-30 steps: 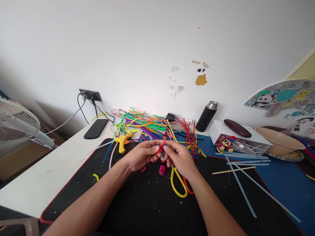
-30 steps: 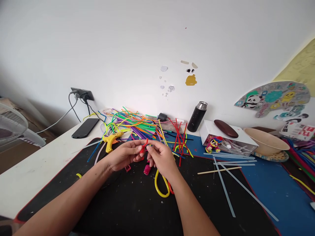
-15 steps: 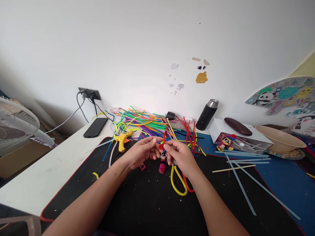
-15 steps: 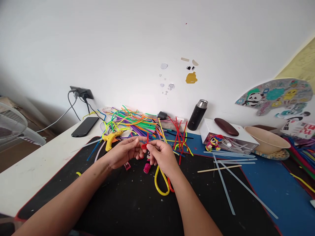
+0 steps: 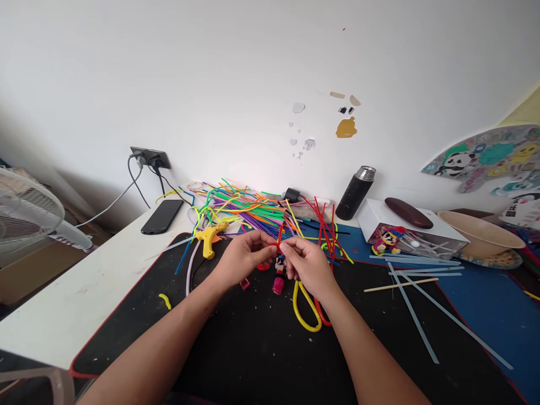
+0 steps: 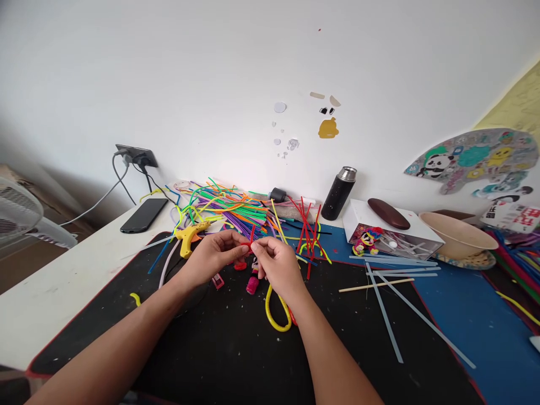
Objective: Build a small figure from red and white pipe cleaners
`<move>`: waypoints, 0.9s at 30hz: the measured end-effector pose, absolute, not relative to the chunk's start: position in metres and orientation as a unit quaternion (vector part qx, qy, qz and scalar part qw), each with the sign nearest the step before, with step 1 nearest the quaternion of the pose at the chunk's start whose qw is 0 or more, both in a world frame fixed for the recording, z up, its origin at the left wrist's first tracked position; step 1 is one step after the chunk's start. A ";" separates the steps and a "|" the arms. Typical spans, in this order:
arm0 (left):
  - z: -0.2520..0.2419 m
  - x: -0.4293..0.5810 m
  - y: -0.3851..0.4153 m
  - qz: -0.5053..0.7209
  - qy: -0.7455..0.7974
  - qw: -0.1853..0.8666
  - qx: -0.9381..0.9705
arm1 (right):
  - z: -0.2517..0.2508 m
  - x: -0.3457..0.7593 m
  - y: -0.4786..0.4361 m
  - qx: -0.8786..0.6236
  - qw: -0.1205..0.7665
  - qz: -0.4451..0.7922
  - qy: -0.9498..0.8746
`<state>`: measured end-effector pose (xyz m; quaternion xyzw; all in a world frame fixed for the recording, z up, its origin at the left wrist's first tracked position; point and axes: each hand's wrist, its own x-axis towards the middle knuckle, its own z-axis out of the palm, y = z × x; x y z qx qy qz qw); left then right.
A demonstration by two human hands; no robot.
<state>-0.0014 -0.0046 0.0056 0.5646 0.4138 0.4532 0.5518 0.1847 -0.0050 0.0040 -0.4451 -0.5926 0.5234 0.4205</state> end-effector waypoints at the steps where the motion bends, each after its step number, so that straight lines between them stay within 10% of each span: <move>1: 0.006 -0.002 -0.005 0.450 0.418 0.547 0.569 | 0.004 0.185 -0.005 -0.444 0.426 0.523 -0.590; 27: 0.000 0.003 -0.003 0.422 0.479 0.518 0.570 | 0.002 0.185 -0.007 -0.444 0.421 0.509 -0.605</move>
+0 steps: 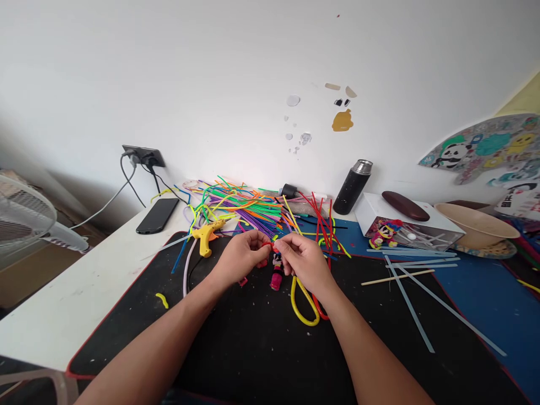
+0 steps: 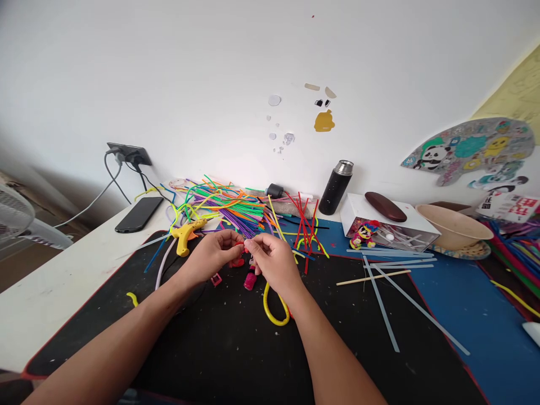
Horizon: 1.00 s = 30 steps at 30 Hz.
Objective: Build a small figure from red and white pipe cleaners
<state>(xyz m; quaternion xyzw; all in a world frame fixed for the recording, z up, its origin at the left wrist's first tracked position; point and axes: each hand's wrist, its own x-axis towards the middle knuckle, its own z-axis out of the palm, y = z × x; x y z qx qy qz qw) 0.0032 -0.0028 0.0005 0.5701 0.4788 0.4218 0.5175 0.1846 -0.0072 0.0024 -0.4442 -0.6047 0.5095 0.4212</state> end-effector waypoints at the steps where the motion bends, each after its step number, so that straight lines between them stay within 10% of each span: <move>1: 0.000 0.003 -0.003 0.422 0.482 0.508 0.576 | 0.001 0.184 -0.007 -0.446 0.416 0.513 -0.604; 19: 0.005 0.003 -0.009 0.425 0.527 0.333 0.656 | -0.005 0.179 -0.008 -0.449 0.321 0.565 -0.613; 30: 0.002 0.000 0.001 0.464 0.453 0.565 0.511 | -0.009 0.183 -0.005 -0.496 0.339 0.449 -0.661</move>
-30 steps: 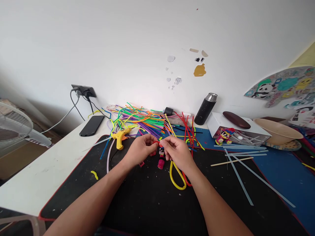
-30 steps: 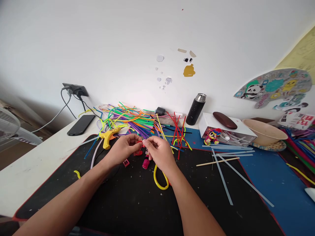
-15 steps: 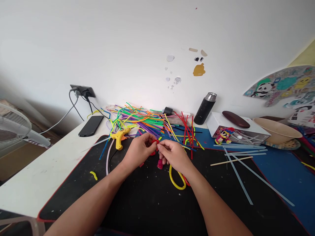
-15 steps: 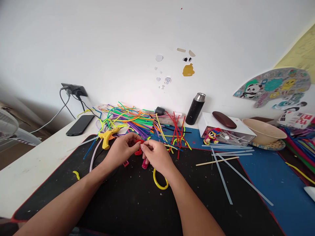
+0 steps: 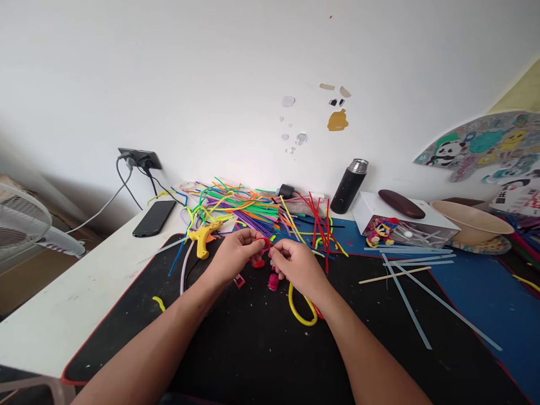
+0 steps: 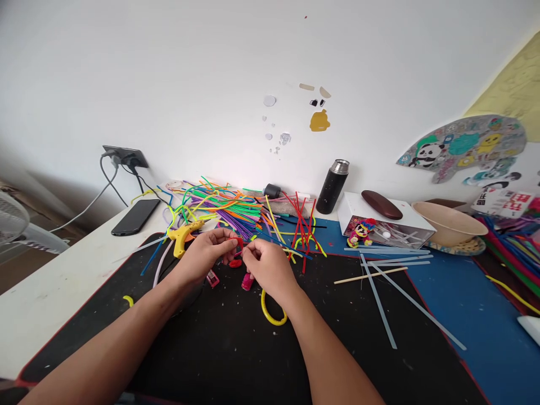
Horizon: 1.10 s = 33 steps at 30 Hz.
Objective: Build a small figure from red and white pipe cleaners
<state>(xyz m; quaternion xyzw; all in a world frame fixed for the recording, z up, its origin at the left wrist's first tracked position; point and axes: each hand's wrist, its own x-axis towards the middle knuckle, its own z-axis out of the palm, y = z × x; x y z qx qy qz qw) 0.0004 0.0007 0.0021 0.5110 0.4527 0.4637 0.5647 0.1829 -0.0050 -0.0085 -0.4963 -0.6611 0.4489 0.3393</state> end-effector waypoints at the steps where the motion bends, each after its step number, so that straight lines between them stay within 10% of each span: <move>1: 0.002 0.001 0.001 0.467 0.448 0.576 0.500 | -0.010 0.183 -0.005 -0.497 0.337 0.433 -0.672; 20: 0.013 -0.005 -0.003 0.338 0.436 0.679 0.485 | -0.002 0.186 -0.007 -0.509 0.279 0.253 -0.774; 33: 0.020 -0.007 -0.004 0.312 0.439 0.607 0.584 | -0.012 0.187 -0.002 -0.465 0.335 0.478 -0.666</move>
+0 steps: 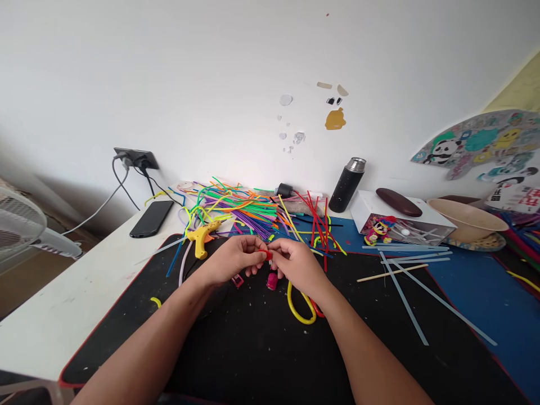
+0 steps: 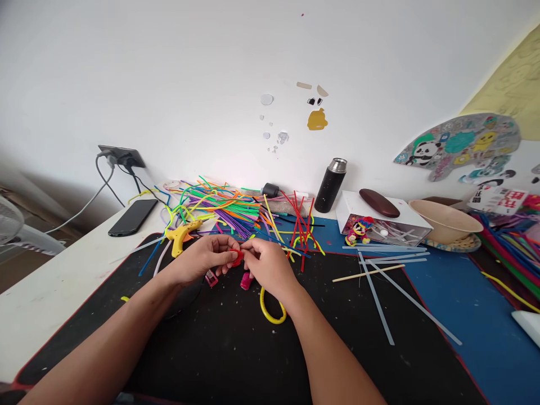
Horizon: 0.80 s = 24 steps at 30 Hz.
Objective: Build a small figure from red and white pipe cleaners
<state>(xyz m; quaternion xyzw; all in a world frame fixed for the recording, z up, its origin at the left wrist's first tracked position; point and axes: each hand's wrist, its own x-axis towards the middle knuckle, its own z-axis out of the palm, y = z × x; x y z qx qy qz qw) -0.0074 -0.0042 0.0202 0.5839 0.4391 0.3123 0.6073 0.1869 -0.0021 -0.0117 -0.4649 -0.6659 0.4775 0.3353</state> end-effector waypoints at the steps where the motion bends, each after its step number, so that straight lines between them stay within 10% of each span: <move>1: 0.020 -0.007 -0.004 0.313 0.440 0.603 0.587 | -0.011 0.187 -0.002 -0.463 0.342 0.493 -0.652; 24: 0.018 -0.007 -0.003 0.343 0.435 0.613 0.563 | 0.000 0.188 -0.003 -0.397 0.367 0.641 -0.545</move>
